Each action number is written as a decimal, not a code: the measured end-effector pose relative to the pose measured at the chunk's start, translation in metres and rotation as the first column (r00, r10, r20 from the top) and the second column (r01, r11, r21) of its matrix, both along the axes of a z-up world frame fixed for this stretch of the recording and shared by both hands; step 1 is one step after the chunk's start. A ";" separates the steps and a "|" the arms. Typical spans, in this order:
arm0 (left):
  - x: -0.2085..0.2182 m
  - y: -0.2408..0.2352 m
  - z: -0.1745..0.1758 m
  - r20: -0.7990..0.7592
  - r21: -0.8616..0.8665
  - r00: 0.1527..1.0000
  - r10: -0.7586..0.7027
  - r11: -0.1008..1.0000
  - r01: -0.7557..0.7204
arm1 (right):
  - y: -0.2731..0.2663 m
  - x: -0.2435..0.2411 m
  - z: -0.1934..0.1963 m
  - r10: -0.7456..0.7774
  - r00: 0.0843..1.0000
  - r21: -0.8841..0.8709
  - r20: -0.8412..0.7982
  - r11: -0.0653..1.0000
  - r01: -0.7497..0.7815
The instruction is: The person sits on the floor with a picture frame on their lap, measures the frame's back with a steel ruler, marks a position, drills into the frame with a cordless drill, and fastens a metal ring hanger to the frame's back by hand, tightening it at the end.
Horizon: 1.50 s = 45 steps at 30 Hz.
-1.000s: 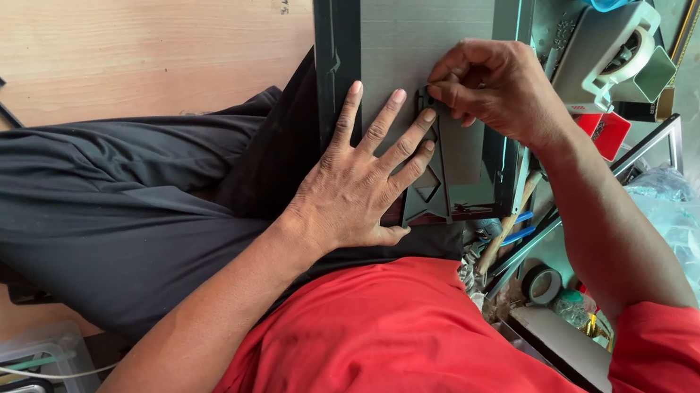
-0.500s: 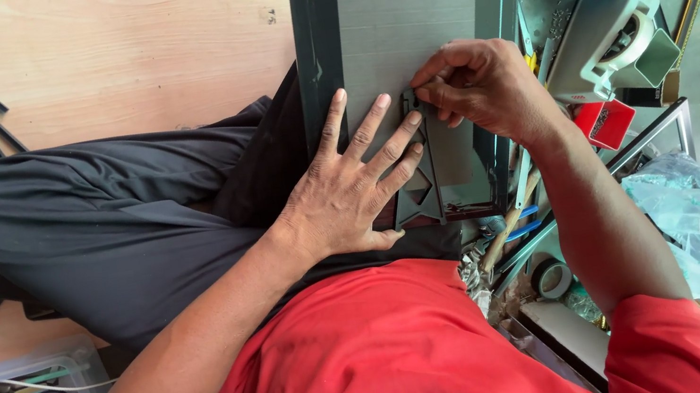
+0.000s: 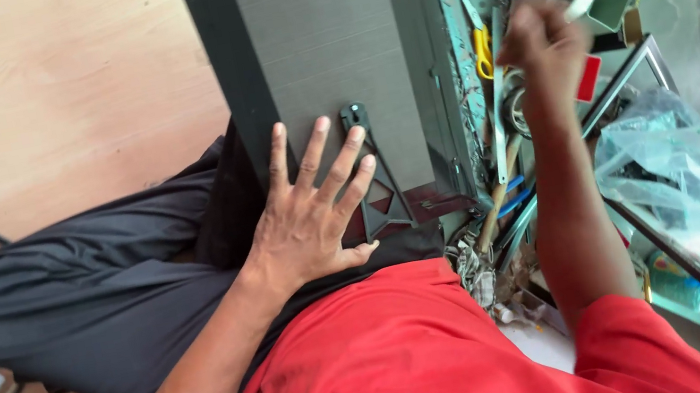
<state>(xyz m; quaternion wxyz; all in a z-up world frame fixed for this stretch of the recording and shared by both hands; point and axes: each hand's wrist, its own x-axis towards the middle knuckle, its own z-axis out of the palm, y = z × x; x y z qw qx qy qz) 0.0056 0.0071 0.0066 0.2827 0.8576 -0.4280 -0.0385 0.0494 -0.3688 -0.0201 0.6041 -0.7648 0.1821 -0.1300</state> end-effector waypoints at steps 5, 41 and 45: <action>0.000 -0.001 0.000 -0.015 -0.006 1.000 0.002 1.000 -0.002 | -0.075 -0.123 -0.107 -0.188 0.758 -0.718 -0.625 0.520 -0.463; -0.003 0.001 -0.003 -0.029 0.005 0.999 0.014 1.000 -0.014 | 0.097 -0.101 0.101 0.459 0.869 -0.768 -0.185 0.484 -0.419; -0.001 0.001 -0.001 -0.038 0.005 0.999 0.004 1.000 -0.004 | 0.106 -0.092 0.098 0.404 0.843 -0.821 -0.355 0.296 -0.488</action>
